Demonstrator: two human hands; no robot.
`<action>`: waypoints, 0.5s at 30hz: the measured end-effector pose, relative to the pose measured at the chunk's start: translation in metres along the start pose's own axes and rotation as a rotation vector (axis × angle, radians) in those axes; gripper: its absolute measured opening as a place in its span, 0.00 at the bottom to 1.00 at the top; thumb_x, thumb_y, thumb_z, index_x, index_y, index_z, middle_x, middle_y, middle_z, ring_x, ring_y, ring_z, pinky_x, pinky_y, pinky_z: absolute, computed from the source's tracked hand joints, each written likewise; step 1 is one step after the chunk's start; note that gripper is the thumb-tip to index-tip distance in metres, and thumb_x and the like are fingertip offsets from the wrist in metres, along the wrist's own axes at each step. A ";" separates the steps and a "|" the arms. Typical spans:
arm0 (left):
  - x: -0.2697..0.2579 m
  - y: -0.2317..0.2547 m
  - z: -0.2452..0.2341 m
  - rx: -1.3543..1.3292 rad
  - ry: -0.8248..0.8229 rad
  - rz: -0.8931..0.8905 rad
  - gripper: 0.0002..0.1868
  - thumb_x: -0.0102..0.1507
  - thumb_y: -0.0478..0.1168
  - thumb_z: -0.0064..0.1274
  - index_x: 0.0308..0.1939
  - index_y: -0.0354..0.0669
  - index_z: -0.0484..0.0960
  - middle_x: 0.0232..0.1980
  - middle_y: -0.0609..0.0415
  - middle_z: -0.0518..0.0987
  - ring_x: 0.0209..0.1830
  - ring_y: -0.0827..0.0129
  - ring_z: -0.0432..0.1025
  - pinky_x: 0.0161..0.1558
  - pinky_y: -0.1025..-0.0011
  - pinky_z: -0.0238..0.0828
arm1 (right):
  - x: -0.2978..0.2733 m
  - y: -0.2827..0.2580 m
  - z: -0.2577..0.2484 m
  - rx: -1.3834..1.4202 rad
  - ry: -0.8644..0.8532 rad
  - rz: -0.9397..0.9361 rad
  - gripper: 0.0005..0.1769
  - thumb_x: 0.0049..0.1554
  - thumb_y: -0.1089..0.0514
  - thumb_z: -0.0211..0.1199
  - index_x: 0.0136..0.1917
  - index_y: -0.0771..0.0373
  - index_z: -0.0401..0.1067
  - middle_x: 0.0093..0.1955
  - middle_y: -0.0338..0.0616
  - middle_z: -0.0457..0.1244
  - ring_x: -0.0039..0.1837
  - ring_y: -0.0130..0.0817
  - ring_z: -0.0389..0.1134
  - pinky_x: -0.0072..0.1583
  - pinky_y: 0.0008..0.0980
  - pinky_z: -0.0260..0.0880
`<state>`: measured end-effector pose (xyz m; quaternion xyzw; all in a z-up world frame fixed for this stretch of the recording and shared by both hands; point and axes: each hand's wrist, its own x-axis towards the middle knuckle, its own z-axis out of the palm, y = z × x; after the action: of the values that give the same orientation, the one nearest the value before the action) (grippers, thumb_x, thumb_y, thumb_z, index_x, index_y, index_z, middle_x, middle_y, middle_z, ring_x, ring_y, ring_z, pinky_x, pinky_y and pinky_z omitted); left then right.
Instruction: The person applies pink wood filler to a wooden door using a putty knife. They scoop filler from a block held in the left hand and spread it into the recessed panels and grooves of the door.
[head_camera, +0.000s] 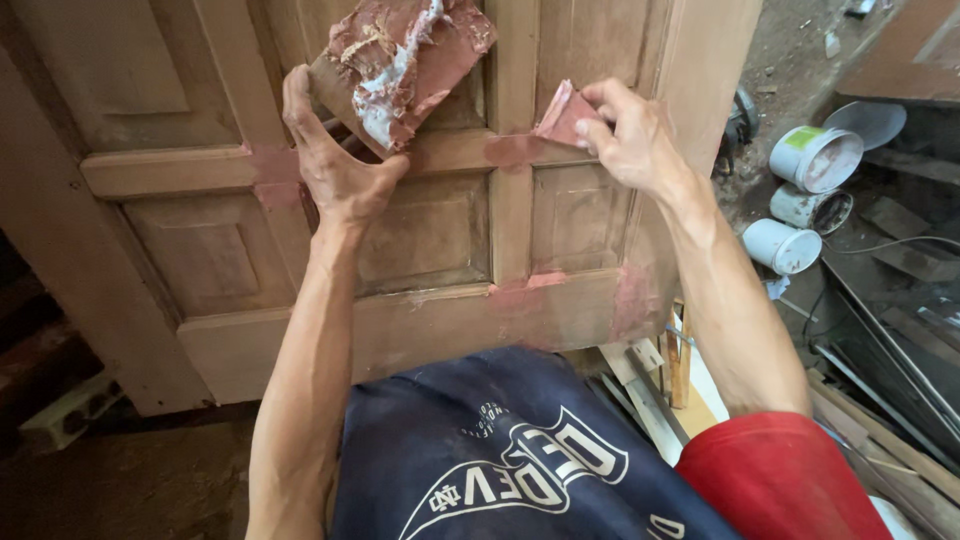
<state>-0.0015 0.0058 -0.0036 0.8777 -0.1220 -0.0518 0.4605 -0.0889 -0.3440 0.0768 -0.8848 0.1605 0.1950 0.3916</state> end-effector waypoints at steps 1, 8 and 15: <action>0.000 -0.001 -0.001 0.005 0.000 -0.001 0.69 0.48 0.37 0.81 0.81 0.41 0.45 0.82 0.41 0.53 0.85 0.46 0.49 0.86 0.58 0.51 | 0.002 0.001 0.001 -0.025 0.028 0.004 0.17 0.61 0.60 0.61 0.62 0.68 0.69 0.44 0.49 0.72 0.48 0.35 0.75 0.50 0.36 0.72; 0.000 -0.002 0.000 -0.002 -0.005 -0.006 0.69 0.48 0.36 0.80 0.81 0.41 0.45 0.83 0.41 0.52 0.86 0.46 0.48 0.86 0.57 0.50 | 0.008 -0.004 -0.001 -0.117 -0.016 0.006 0.14 0.62 0.57 0.62 0.60 0.64 0.71 0.46 0.46 0.73 0.49 0.38 0.76 0.51 0.37 0.72; 0.000 -0.005 0.001 0.003 -0.018 0.002 0.68 0.50 0.36 0.79 0.80 0.40 0.43 0.83 0.41 0.50 0.87 0.46 0.46 0.88 0.55 0.48 | 0.009 -0.007 0.002 -0.137 -0.005 0.007 0.13 0.62 0.58 0.62 0.59 0.64 0.71 0.46 0.46 0.73 0.50 0.40 0.76 0.50 0.37 0.72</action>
<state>-0.0006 0.0074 -0.0087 0.8778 -0.1273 -0.0589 0.4580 -0.0781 -0.3394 0.0754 -0.9085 0.1488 0.2089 0.3298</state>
